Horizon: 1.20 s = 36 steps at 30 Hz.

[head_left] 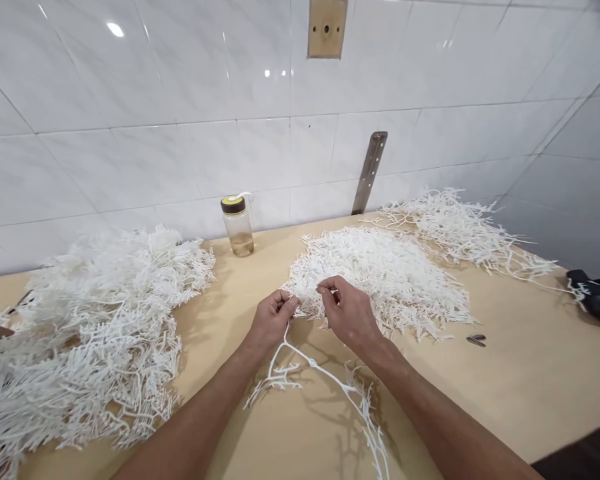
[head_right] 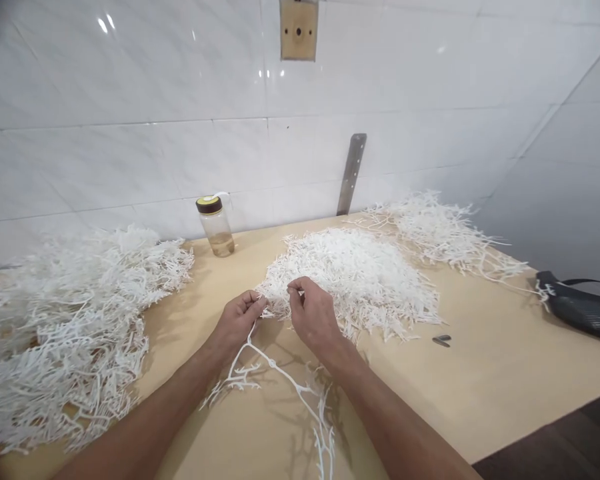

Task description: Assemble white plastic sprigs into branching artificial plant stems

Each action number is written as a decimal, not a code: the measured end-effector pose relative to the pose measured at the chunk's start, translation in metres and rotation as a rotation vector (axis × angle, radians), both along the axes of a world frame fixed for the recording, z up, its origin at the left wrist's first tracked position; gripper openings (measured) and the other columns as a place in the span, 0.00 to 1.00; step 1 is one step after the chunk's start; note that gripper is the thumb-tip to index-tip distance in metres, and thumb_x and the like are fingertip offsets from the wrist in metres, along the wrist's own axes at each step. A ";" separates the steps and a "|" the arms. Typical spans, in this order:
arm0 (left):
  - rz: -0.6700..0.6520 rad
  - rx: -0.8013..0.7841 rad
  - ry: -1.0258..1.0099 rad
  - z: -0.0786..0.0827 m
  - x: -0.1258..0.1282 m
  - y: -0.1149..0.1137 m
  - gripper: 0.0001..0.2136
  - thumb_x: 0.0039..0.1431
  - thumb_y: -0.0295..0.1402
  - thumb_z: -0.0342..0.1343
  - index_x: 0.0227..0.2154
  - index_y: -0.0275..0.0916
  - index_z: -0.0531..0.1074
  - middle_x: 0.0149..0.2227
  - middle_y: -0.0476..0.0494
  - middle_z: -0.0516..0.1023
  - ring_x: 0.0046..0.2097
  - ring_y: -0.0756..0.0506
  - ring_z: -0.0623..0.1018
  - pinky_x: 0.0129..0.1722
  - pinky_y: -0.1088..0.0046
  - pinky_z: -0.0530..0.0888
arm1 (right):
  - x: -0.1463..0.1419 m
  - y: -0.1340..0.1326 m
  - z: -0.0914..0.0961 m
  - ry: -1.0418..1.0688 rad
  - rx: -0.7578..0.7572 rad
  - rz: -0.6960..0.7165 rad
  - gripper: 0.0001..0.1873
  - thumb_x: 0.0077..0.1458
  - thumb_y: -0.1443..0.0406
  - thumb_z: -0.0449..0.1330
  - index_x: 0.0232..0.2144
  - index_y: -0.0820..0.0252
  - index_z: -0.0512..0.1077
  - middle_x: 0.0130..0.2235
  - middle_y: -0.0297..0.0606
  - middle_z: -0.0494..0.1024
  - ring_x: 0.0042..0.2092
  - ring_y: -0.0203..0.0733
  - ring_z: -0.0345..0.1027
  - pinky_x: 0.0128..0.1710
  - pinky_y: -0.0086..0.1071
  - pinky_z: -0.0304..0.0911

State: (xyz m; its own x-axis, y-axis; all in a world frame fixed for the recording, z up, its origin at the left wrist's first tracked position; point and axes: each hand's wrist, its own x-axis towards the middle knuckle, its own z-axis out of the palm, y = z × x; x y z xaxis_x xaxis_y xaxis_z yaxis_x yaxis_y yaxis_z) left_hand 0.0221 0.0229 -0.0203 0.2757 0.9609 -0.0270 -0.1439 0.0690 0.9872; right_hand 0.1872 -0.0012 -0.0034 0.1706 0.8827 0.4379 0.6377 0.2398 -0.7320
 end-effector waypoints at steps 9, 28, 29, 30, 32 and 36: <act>0.056 -0.032 -0.042 0.002 0.001 0.001 0.20 0.45 0.48 0.67 0.27 0.37 0.67 0.19 0.56 0.66 0.18 0.56 0.61 0.19 0.79 0.56 | -0.021 -0.012 0.001 -0.021 -0.153 0.242 0.08 0.58 0.63 0.57 0.37 0.58 0.75 0.33 0.36 0.81 0.29 0.38 0.71 0.30 0.31 0.63; -0.107 -0.057 0.088 0.003 -0.009 0.004 0.20 0.53 0.50 0.62 0.24 0.37 0.66 0.17 0.56 0.62 0.17 0.56 0.57 0.17 0.78 0.52 | -0.015 -0.011 -0.002 -0.090 -0.008 0.237 0.03 0.57 0.68 0.58 0.33 0.58 0.73 0.33 0.35 0.78 0.32 0.38 0.69 0.35 0.31 0.63; -0.096 -0.058 0.096 0.004 -0.008 0.003 0.20 0.52 0.50 0.62 0.24 0.37 0.66 0.17 0.56 0.62 0.17 0.56 0.57 0.17 0.78 0.51 | -0.015 -0.011 -0.003 -0.097 -0.002 0.240 0.03 0.57 0.69 0.58 0.33 0.59 0.73 0.33 0.35 0.78 0.32 0.38 0.69 0.35 0.31 0.63; -0.088 -0.060 0.102 0.004 -0.008 0.003 0.21 0.51 0.51 0.62 0.24 0.38 0.66 0.16 0.56 0.61 0.17 0.56 0.57 0.17 0.78 0.51 | -0.015 -0.011 -0.003 -0.104 0.004 0.243 0.03 0.57 0.69 0.58 0.33 0.59 0.73 0.33 0.36 0.78 0.32 0.38 0.70 0.36 0.32 0.63; -0.077 -0.067 0.108 0.005 -0.007 0.002 0.21 0.51 0.52 0.62 0.24 0.38 0.65 0.16 0.56 0.61 0.17 0.56 0.57 0.16 0.78 0.51 | -0.015 -0.011 -0.003 -0.112 0.009 0.248 0.03 0.56 0.69 0.58 0.32 0.59 0.73 0.34 0.36 0.78 0.33 0.38 0.70 0.36 0.32 0.63; -0.084 -0.081 0.105 0.004 -0.007 0.002 0.21 0.50 0.52 0.63 0.24 0.38 0.65 0.15 0.57 0.60 0.17 0.56 0.56 0.16 0.79 0.50 | -0.016 -0.011 0.000 -0.100 -0.011 0.250 0.04 0.56 0.70 0.58 0.32 0.59 0.73 0.34 0.37 0.78 0.34 0.39 0.70 0.36 0.32 0.63</act>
